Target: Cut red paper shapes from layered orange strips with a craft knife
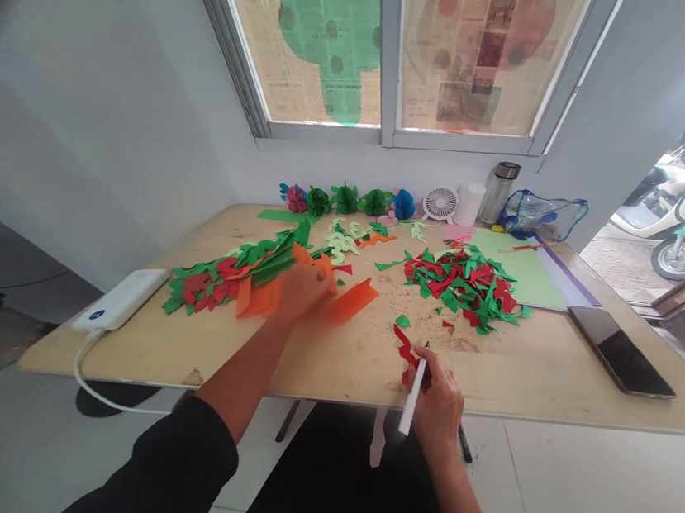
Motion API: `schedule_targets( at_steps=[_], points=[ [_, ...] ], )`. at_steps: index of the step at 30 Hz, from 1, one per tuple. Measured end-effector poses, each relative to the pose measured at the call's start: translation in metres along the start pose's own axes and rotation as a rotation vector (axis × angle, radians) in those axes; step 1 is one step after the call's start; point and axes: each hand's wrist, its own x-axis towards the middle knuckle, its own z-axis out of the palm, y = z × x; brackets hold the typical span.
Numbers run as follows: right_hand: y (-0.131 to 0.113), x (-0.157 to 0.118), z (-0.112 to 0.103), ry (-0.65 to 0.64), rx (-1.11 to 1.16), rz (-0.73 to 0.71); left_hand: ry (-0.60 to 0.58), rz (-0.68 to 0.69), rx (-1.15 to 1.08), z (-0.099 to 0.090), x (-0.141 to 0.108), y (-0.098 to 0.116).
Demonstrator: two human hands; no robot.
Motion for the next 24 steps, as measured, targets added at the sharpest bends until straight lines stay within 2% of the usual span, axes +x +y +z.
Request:
schedule_targets(
  at_steps=[6,11,17,24],
  points=[
    [-0.003,0.0,-0.002,-0.009,-0.015,0.017,0.088,0.012,-0.147,-0.012,-0.016,-0.005],
    [-0.002,0.001,-0.002,-0.012,0.01,0.019,0.059,0.097,-0.363,-0.011,-0.041,-0.005],
    [0.001,0.003,-0.002,-0.041,0.045,0.034,-0.034,0.257,-0.519,0.008,-0.09,0.008],
    [0.002,0.003,-0.003,-0.042,0.057,0.036,-0.094,0.366,-0.486,0.033,-0.129,0.019]
  ],
)
